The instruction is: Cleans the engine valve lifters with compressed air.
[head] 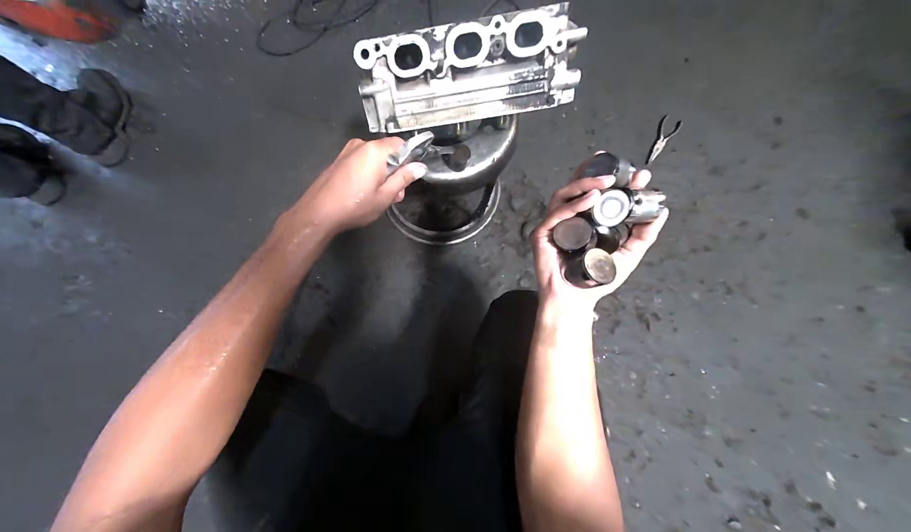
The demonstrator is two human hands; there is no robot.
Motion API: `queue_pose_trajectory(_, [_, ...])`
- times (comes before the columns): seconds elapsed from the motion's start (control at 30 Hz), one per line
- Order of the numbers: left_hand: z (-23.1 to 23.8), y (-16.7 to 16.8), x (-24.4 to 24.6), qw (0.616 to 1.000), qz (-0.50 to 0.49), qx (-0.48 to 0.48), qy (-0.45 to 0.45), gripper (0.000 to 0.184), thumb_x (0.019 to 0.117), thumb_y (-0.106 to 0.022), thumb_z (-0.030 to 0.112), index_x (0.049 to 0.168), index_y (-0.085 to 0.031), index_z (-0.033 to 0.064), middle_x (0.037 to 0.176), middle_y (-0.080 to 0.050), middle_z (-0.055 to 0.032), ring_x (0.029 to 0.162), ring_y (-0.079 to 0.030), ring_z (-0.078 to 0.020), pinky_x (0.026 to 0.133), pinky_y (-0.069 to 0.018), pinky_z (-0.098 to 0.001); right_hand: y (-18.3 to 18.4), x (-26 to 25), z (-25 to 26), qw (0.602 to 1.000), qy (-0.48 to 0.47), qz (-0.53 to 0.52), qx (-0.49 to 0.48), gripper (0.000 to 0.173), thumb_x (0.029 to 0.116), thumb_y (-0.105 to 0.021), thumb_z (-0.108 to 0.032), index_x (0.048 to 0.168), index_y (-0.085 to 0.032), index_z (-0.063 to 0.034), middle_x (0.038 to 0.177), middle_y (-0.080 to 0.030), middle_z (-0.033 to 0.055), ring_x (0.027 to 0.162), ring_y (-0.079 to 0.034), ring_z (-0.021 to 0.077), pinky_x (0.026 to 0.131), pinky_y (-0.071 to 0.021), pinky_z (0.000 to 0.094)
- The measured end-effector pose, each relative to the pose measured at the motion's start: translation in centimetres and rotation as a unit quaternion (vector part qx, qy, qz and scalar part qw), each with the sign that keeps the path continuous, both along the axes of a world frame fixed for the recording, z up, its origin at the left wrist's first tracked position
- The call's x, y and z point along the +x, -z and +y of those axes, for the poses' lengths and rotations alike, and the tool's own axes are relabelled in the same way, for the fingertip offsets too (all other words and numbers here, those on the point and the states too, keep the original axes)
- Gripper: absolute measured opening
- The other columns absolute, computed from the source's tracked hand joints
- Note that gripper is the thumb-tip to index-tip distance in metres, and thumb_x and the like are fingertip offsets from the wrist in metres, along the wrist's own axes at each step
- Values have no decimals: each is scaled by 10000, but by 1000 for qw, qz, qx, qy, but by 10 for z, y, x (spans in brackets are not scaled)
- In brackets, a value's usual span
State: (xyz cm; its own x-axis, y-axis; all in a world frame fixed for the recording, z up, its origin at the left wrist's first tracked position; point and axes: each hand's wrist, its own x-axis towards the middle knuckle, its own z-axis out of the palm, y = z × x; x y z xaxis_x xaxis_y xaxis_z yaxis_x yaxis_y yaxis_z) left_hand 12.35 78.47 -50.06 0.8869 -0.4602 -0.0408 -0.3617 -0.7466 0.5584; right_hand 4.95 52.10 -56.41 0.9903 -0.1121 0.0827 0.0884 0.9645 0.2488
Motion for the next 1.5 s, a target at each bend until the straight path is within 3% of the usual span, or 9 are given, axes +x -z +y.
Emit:
queue_pose_trajectory(0.23, [-18,-7,10,998,42,34,45,288,1066,-537,337,1008,-636,73,714,-639,-13,629,-617,-113,655,-524,-329,3,5,9,1000,-12,5,11,657,928,-338,-689,1243,-500,-136,1140,-605,103,963,-667,196,734,-594,306])
queue_pose_trajectory(0.53, [-13,-16,10,996,18,77,33,311,1070,-526,336,996,-632,53,733,-641,-57,665,-643,-178,692,-539,-396,5,6,8,999,-16,-4,29,619,937,-342,-668,1228,-493,-144,1146,-600,88,981,-660,185,744,-586,291])
queue_pose_trajectory(0.7, [-13,-15,12,995,26,66,70,301,1067,-529,348,979,-637,81,698,-637,-10,625,-625,-114,653,-525,-332,5,7,6,999,-14,-4,36,604,937,-357,-664,1217,-504,-149,1149,-606,95,985,-665,195,747,-591,301])
queue_pose_trajectory(0.83, [-19,-19,11,997,9,68,33,320,1070,-522,352,1040,-641,56,731,-646,-47,661,-638,-164,696,-536,-389,6,7,5,999,-16,-10,28,620,932,-330,-684,1218,-490,-158,1120,-593,75,969,-654,170,739,-580,281])
queue_pose_trajectory(1.5, [18,-1,1,995,16,98,-18,325,1072,-517,346,1010,-617,44,718,-612,-77,644,-627,-219,654,-531,-445,7,6,10,1000,-12,4,26,596,943,-343,-664,1229,-488,-162,1145,-597,89,969,-662,189,726,-589,296])
